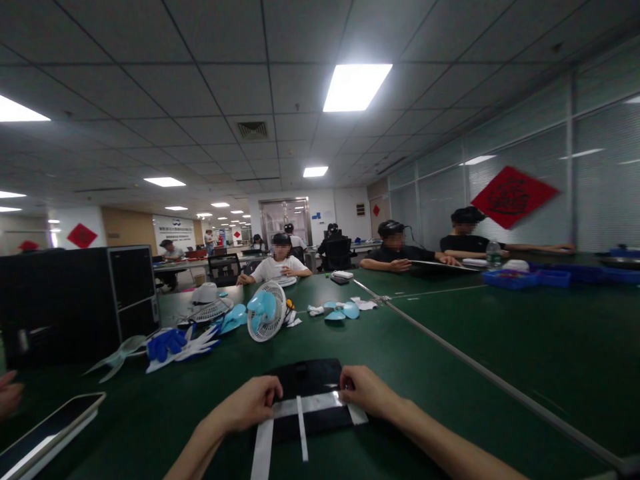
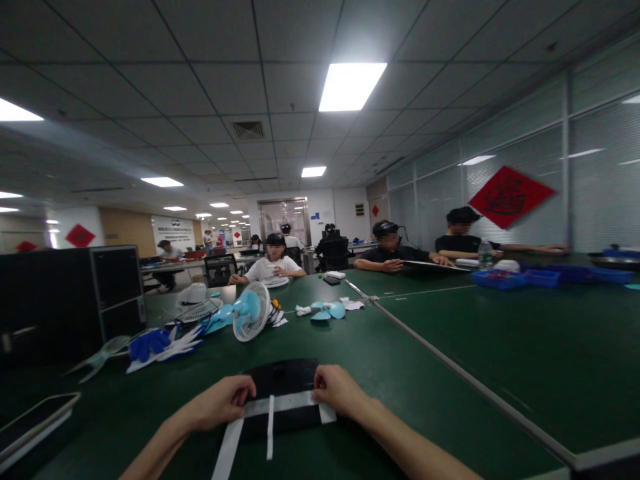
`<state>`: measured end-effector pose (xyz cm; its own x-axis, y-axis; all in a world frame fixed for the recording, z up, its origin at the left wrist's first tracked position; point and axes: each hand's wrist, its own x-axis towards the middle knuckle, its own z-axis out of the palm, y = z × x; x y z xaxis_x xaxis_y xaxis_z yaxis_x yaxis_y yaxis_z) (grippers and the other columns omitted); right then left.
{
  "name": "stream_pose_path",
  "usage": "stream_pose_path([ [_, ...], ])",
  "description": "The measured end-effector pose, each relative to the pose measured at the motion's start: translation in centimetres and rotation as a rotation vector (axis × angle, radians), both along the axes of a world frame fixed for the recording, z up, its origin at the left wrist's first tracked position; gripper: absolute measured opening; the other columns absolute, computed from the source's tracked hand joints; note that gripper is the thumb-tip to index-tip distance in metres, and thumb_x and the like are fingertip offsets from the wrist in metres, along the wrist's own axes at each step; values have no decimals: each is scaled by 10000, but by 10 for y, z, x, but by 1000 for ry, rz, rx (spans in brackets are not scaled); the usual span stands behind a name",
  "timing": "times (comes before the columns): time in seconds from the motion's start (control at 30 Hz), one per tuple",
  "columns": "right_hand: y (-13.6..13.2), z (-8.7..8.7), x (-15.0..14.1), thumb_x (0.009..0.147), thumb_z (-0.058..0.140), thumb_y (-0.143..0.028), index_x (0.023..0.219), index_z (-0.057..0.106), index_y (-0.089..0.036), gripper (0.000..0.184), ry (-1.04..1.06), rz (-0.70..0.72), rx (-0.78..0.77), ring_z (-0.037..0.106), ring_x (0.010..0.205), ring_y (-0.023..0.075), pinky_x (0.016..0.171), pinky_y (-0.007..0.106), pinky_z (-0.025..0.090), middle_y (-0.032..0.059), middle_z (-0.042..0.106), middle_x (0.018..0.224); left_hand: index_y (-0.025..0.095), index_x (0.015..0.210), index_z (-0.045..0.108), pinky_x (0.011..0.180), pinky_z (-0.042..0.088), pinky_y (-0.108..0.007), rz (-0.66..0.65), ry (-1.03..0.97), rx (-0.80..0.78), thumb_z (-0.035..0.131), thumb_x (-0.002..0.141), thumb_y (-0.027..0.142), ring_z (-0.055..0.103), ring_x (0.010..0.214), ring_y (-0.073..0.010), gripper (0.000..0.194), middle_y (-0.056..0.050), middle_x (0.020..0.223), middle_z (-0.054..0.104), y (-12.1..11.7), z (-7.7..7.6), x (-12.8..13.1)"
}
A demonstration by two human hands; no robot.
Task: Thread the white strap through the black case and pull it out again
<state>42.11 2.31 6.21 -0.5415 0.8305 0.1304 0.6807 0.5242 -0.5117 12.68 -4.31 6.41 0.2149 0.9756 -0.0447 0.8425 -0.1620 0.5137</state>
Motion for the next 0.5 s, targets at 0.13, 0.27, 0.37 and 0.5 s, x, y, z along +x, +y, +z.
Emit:
stream_pose_path([
  [0.13,5,-4,-1,776,652,-256,909,702,-180,161,-7,2,10,625,818,182,638,243,430,46,695,925,358,1208,593,839,403,-266,-251,75,89,428,782,58,534,962,-148,547,-2,1106,558,-6,2,13],
  [0.27,4,-1,-1,795,641,-254,916,692,-170,156,-20,5,93,613,834,190,674,261,439,58,679,934,353,1214,597,820,410,-268,-253,112,63,423,771,32,534,977,-163,574,-16,1111,538,-9,4,18],
  [0.37,-12,6,-4,833,600,-223,921,687,-174,134,3,91,252,592,906,195,755,279,445,67,657,988,341,1207,606,819,411,-268,-269,113,72,421,785,41,538,988,-170,550,-21,1118,541,-9,5,19],
  [0.5,-46,8,-19,845,597,-197,969,706,-214,165,-31,428,250,584,987,185,869,286,433,38,670,1046,335,1184,621,842,402,-280,-282,125,104,413,797,46,544,982,-174,527,-22,1081,551,-6,2,18],
])
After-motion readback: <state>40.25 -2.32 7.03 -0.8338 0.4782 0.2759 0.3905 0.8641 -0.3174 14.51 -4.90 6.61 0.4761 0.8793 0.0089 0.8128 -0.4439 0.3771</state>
